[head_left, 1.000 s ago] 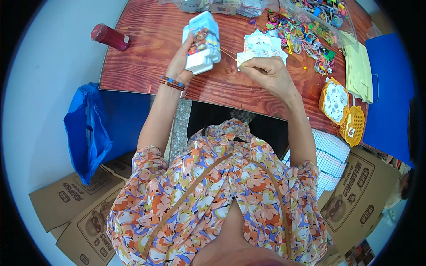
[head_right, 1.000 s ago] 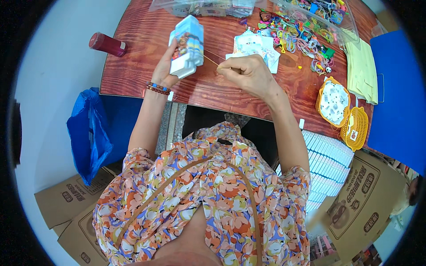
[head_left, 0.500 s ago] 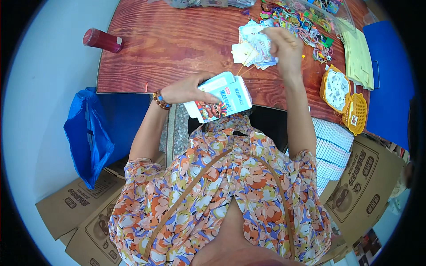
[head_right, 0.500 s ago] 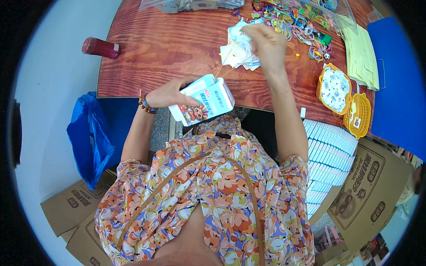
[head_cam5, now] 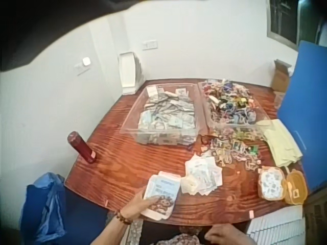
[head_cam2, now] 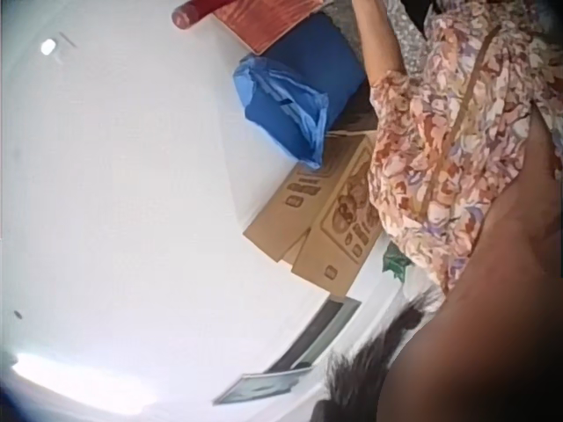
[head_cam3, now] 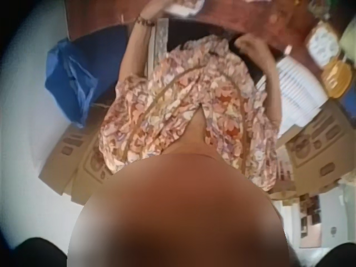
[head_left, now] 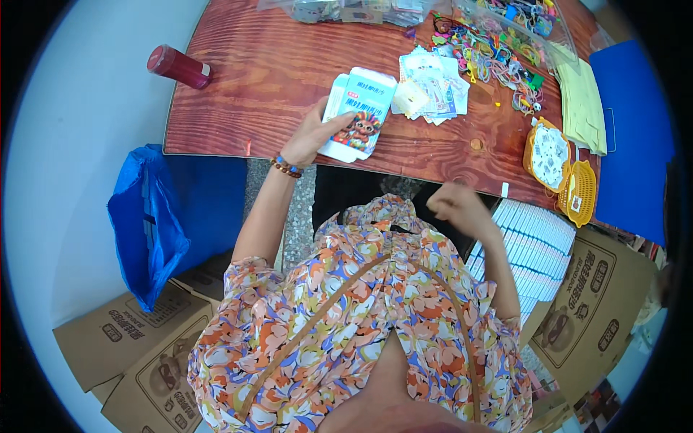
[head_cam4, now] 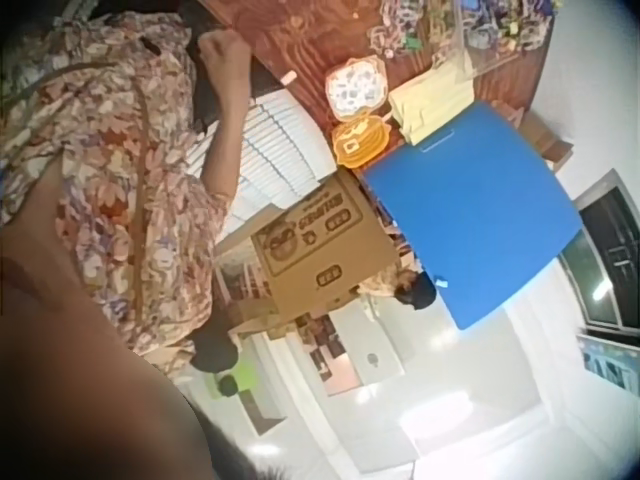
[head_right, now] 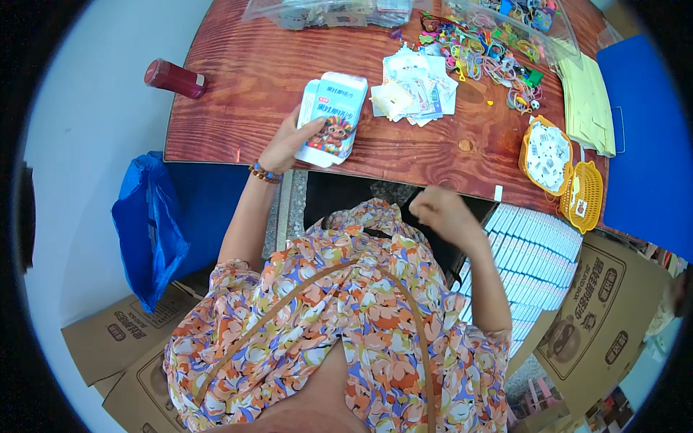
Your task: Packaging small stickers or cards into individual packets and then depositing them into a storage bin.
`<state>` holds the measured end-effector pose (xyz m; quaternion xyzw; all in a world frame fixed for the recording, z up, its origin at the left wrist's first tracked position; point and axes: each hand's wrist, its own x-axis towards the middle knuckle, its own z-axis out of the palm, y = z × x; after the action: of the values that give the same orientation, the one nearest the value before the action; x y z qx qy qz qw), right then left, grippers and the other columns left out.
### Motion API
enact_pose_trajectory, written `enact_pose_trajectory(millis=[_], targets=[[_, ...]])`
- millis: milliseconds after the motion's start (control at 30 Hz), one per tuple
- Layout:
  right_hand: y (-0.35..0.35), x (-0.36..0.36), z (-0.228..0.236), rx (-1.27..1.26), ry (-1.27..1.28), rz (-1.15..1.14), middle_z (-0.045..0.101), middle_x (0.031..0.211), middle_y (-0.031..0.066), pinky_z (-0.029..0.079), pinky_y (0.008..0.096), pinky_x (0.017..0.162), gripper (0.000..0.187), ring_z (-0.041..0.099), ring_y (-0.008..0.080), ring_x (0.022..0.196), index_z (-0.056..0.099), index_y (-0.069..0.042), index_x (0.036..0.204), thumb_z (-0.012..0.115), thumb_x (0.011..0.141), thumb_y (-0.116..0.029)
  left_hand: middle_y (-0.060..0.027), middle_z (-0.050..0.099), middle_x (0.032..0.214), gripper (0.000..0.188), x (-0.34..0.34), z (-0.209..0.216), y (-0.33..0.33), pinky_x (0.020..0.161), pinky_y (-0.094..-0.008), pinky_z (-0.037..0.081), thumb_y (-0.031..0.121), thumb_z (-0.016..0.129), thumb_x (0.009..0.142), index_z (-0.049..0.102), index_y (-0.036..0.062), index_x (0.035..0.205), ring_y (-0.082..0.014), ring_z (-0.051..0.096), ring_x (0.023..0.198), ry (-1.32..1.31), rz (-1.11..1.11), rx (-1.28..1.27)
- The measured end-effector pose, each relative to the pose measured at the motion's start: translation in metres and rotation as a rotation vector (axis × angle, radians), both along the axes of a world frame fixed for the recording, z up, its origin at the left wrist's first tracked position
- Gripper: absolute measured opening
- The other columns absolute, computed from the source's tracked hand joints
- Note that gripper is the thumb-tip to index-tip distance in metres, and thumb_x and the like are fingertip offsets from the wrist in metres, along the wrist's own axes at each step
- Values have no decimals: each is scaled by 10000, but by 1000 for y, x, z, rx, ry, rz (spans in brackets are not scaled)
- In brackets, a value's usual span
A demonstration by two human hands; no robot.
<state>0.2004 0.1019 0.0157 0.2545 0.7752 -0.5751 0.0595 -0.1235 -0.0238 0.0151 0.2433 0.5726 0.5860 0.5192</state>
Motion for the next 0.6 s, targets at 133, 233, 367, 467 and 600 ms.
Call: enact_pose_trajectory(millis=[133,233,367,467,600], targets=[[-29,5,-47,687,43,165,684,1006,114,544,335,786,259,670,170,848,662,28,1091,662,865,-99,-130,656,1158,546,5,-5,12,835,-339,553,201,758,861,497,-9,1291,-173,665,995,95,83,58],[-12,-1,-21,473,-2,-7,690,1109,116,549,342,794,288,681,187,922,654,16,1153,633,906,-129,-108,617,1184,608,16,20,18,967,-445,452,198,828,747,522,97,1262,-300,584,1143,889,33,165],[24,-43,35,-369,248,-494,649,1198,161,549,327,817,389,675,210,979,541,13,1318,519,1012,-226,9,570,1263,503,19,36,20,1088,-490,282,180,818,679,630,251,1140,-272,412,1305,1796,-114,437],[40,-73,36,-536,398,-474,612,1257,167,537,308,854,484,642,199,1070,428,10,1421,523,1016,-237,24,532,1317,429,37,38,12,1079,-501,289,204,819,686,658,347,1058,-302,365,1326,1703,16,588],[35,-93,40,-580,369,-201,572,1312,140,514,304,922,580,582,185,1183,357,8,1470,598,978,-184,30,466,1387,441,37,23,6,1071,-513,287,241,826,701,643,427,1057,-323,299,1340,1818,45,618]])
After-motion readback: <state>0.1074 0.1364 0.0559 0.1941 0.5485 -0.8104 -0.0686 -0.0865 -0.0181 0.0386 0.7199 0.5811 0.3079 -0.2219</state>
